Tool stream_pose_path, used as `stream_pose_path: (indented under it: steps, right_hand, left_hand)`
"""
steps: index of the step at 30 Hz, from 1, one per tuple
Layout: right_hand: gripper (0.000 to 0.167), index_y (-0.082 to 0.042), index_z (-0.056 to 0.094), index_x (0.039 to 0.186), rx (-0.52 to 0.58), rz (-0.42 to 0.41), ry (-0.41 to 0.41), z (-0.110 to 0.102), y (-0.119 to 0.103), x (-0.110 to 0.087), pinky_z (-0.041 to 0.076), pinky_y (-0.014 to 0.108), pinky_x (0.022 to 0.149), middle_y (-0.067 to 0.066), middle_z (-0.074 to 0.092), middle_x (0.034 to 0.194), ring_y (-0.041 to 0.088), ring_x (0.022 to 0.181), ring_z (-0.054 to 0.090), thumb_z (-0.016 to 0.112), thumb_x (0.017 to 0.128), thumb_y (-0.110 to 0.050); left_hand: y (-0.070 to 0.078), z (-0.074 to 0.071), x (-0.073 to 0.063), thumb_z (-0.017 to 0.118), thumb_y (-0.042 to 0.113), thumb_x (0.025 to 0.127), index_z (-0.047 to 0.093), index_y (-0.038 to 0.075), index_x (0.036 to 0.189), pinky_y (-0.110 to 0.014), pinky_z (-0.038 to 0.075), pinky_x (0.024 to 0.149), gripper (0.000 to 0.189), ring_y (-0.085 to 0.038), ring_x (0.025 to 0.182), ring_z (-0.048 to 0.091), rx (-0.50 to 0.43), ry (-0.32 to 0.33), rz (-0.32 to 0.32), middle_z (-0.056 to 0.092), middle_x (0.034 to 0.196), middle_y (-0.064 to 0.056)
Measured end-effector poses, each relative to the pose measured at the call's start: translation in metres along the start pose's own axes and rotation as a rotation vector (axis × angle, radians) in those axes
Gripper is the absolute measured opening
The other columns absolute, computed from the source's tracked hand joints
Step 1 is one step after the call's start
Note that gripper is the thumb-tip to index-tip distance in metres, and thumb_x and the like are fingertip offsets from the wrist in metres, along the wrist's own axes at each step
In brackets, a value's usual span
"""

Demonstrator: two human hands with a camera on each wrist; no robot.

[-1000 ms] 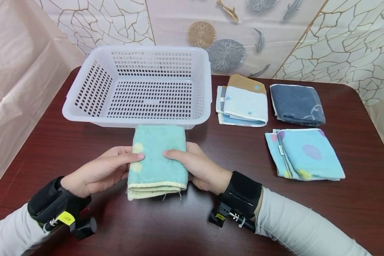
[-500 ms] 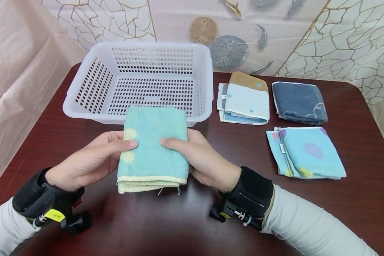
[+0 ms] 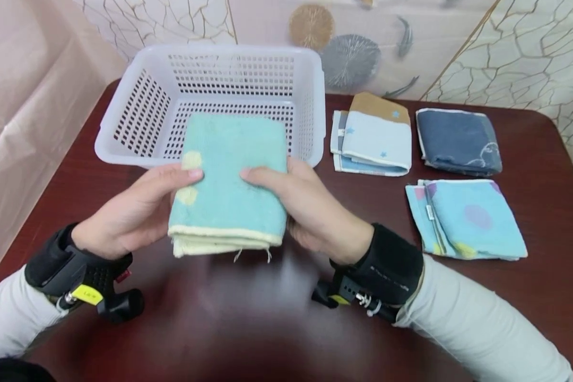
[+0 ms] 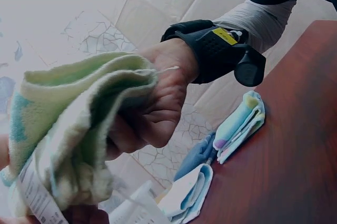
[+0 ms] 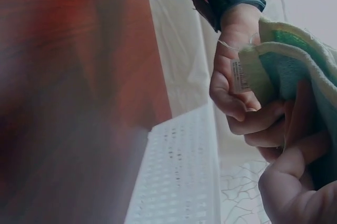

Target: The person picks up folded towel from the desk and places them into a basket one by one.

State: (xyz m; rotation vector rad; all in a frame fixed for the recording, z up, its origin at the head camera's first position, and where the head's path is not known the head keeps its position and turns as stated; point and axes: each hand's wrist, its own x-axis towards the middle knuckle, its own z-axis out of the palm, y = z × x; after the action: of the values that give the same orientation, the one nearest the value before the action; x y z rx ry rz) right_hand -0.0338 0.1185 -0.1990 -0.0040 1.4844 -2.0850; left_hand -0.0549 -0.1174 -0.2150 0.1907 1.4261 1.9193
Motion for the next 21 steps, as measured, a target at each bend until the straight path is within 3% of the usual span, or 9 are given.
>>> stream_pose_path:
  steps: [10,17,21]
  right_hand:
    - [0.039,-0.008,0.046,0.137,0.020,-0.013,0.035,0.001,-0.021,0.015,0.061,0.038,0.076,0.011,0.068,0.115,0.019,0.089,0.074,0.054,0.100,-0.015]
    - [0.029,-0.006,0.049,0.129,0.088,-0.060,0.038,0.006,-0.039,0.031,0.061,0.039,0.072,0.012,0.067,0.107,0.019,0.084,0.074,0.052,0.101,-0.012]
    - [0.028,-0.005,0.049,0.127,0.073,-0.080,0.024,0.009,-0.047,0.041,0.061,0.038,0.075,0.014,0.064,0.110,0.019,0.085,0.074,0.054,0.101,-0.012]
  left_hand:
    - [0.020,-0.004,0.012,0.050,0.021,0.103,0.049,0.004,0.140,-0.032,0.057,0.092,0.041,-0.014,0.102,0.069,-0.020,0.058,0.058,0.069,0.121,-0.003]
    - [0.040,-0.007,0.021,0.054,0.024,0.102,0.054,0.003,0.132,-0.029,0.058,0.084,0.036,-0.014,0.095,0.071,-0.020,0.088,0.128,0.071,0.111,-0.005]
    - [0.048,-0.012,0.024,0.055,0.023,0.102,0.055,0.004,0.131,-0.028,0.059,0.080,0.035,-0.015,0.093,0.071,-0.053,0.114,0.156,0.070,0.110,-0.007]
